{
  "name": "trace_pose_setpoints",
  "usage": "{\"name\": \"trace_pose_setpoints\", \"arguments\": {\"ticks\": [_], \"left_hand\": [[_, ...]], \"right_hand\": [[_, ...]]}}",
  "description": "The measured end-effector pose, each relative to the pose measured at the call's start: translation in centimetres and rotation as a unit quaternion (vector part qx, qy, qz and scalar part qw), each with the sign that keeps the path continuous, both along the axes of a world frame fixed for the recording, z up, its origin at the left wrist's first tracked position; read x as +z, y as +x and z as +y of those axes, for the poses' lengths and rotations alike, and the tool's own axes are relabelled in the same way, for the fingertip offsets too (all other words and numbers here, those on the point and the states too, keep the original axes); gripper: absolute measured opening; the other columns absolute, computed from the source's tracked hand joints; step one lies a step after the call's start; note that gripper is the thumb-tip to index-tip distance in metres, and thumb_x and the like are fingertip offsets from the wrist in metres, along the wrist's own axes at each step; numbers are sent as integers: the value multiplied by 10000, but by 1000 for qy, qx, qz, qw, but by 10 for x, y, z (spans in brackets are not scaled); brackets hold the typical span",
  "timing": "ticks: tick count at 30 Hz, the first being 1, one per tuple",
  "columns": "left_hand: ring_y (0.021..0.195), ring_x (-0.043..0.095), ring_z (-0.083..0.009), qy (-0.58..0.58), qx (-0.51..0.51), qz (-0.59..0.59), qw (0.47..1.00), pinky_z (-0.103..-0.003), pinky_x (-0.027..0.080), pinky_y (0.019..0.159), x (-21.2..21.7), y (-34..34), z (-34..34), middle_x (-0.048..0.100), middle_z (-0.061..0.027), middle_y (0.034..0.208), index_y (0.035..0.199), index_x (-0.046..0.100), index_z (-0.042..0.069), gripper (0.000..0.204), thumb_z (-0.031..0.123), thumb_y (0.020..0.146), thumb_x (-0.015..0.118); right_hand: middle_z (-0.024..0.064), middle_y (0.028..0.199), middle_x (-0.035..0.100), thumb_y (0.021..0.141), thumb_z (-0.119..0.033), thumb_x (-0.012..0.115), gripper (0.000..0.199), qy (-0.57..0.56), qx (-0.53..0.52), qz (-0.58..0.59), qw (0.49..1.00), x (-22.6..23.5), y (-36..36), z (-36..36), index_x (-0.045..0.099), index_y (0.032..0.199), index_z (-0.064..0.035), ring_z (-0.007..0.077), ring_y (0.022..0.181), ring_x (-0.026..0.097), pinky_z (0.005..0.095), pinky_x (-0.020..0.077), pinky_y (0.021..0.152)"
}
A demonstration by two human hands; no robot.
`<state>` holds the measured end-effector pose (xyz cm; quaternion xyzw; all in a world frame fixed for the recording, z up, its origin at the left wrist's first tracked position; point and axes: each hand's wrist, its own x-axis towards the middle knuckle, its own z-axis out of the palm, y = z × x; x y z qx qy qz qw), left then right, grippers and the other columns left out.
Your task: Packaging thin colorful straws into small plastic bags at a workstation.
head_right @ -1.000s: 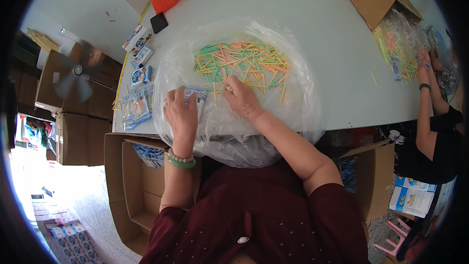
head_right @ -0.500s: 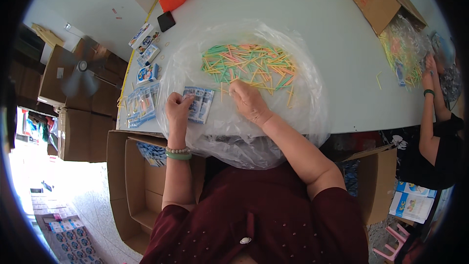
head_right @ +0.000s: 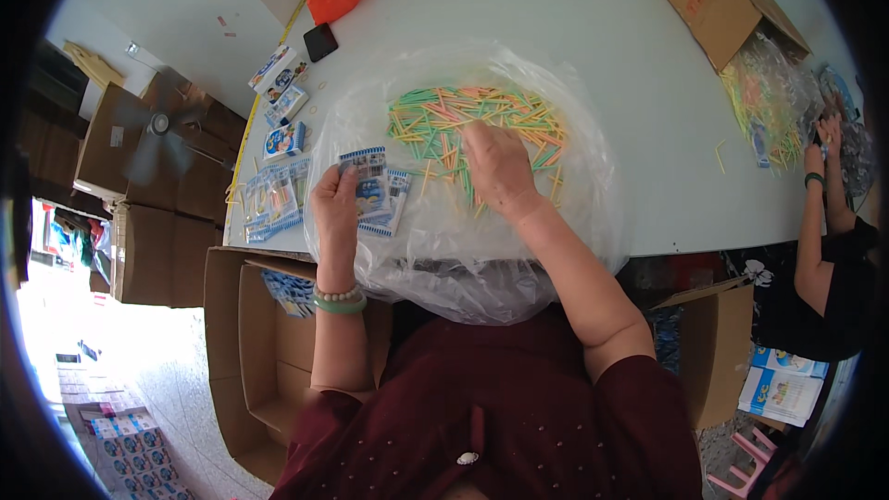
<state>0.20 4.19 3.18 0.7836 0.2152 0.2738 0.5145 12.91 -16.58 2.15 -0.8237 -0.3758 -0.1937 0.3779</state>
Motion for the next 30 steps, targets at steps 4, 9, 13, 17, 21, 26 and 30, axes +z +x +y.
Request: {"name": "trace_pose_setpoints", "arguments": {"ticks": [4, 9, 13, 17, 21, 26, 30], "left_hand": [[684, 551, -30, -273, -63, -98, 955, -204, 438, 586, 0, 14, -36, 639, 24, 773, 830, 634, 25, 90, 59, 902, 591], [697, 590, -52, -328, -126, -123, 928, -207, 492, 639, 1, 15, -63, 671, -11, 812, 863, 636, 34, 63, -23, 837, 646], [696, 623, -81, -347, -131, -77, 925, -238, 514, 634, -2, 14, -58, 687, -32, 819, 861, 657, 46, 77, -20, 821, 660], [665, 616, -76, -300, -127, -62, 943, -228, 492, 593, -1, 14, -51, 682, -14, 775, 826, 656, 50, 25, 30, 840, 665], [783, 644, -146, -170, -34, -1, 985, -282, 497, 651, -5, 8, -17, 680, -81, 882, 955, 642, 33, 148, 72, 820, 691], [1082, 534, -308, 414, 88, 82, 902, -367, 441, 846, 17, 5, -35, 559, -205, 1166, 1187, 564, 24, 426, 136, 796, 690], [845, 592, -112, -143, -226, 103, 958, -255, 459, 733, 14, 19, -45, 651, -46, 911, 1077, 625, 21, 293, 104, 808, 704]], "right_hand": [[16, 712, 500, 875, -90, 559, 189, 177, 150, 405, 884, 19, -18, 5, 514, 1055, -52, 125, 663, 521, 286, 449, 629], [-27, 691, 469, 896, -103, 535, 211, 88, 111, 446, 884, 15, -28, 7, 567, 1095, -43, 54, 605, 456, 220, 399, 533], [-21, 692, 491, 885, -107, 548, 193, 109, 122, 439, 883, 12, -26, -1, 598, 1059, -39, 52, 599, 465, 205, 389, 524], [132, 781, 628, 822, -200, 626, 260, 79, 110, 496, 858, 0, -25, 6, 604, 1011, -23, 240, 740, 610, 367, 463, 675], [122, 762, 593, 845, -146, 609, 173, 12, 23, 358, 934, -5, -21, 6, 561, 913, 5, 221, 713, 563, 336, 444, 666], [164, 768, 577, 838, -135, 616, 173, 45, 33, 342, 938, -6, -25, 3, 536, 909, 1, 266, 693, 559, 357, 441, 652], [158, 746, 553, 843, -122, 613, 153, 28, 108, 335, 935, 15, -29, -5, 535, 911, -9, 251, 666, 547, 353, 444, 638]]}}
